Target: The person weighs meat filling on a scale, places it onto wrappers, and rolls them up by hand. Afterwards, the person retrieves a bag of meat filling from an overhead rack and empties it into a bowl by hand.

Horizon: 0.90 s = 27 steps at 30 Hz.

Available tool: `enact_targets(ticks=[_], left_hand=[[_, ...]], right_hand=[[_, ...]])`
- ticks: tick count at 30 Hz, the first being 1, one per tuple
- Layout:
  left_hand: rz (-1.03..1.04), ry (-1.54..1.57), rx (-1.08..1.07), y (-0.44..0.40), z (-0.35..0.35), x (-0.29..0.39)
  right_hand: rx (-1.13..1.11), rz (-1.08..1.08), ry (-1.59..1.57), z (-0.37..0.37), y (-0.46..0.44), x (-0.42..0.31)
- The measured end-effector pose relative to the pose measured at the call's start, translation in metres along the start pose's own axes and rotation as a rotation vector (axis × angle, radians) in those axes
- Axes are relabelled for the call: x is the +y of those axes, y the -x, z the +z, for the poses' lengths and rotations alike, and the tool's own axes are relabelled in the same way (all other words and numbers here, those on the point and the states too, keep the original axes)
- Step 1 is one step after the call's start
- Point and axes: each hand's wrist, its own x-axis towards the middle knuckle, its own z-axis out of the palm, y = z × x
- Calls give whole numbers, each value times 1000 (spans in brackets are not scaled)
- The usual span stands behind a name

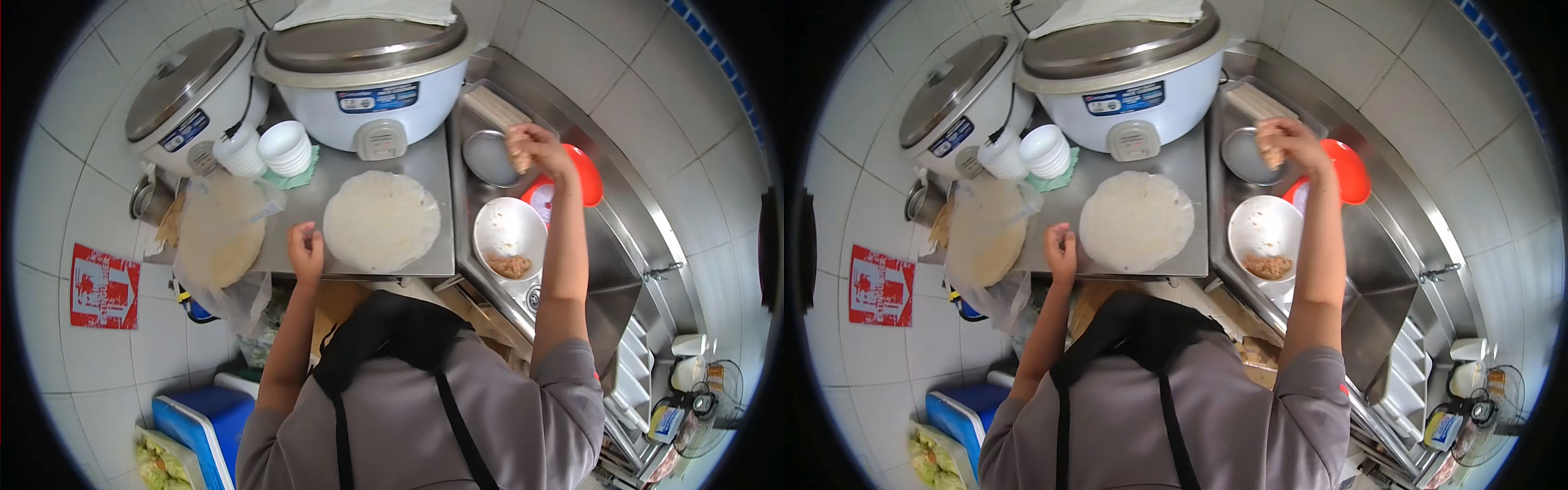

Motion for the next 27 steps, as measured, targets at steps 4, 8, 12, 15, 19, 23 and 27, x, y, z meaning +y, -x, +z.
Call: enact_targets(ticks=[4, 8, 12, 15, 19, 23, 27], left_hand=[[56, 71, -60, -11, 15, -4], [83, 74, -283, -24, 30, 19], [246, 20, -434, -35, 45, 26], [241, 57, -579, -37, 53, 28], [216, 80, -695, -44, 58, 30], [391, -179, -636, -44, 58, 29], [315, -106, -648, -54, 56, 17]], right_hand=[[-227, -148, 376, 143, -11, 15], [-366, -604, 893, 241, -17, 104], [-274, -625, 807, 250, 9, 89], [-245, -575, 462, 238, 16, 78], [11, -435, 542, 239, 27, 102], [13, -520, 843, 245, 31, 119], [62, -582, 854, 239, 32, 104]])
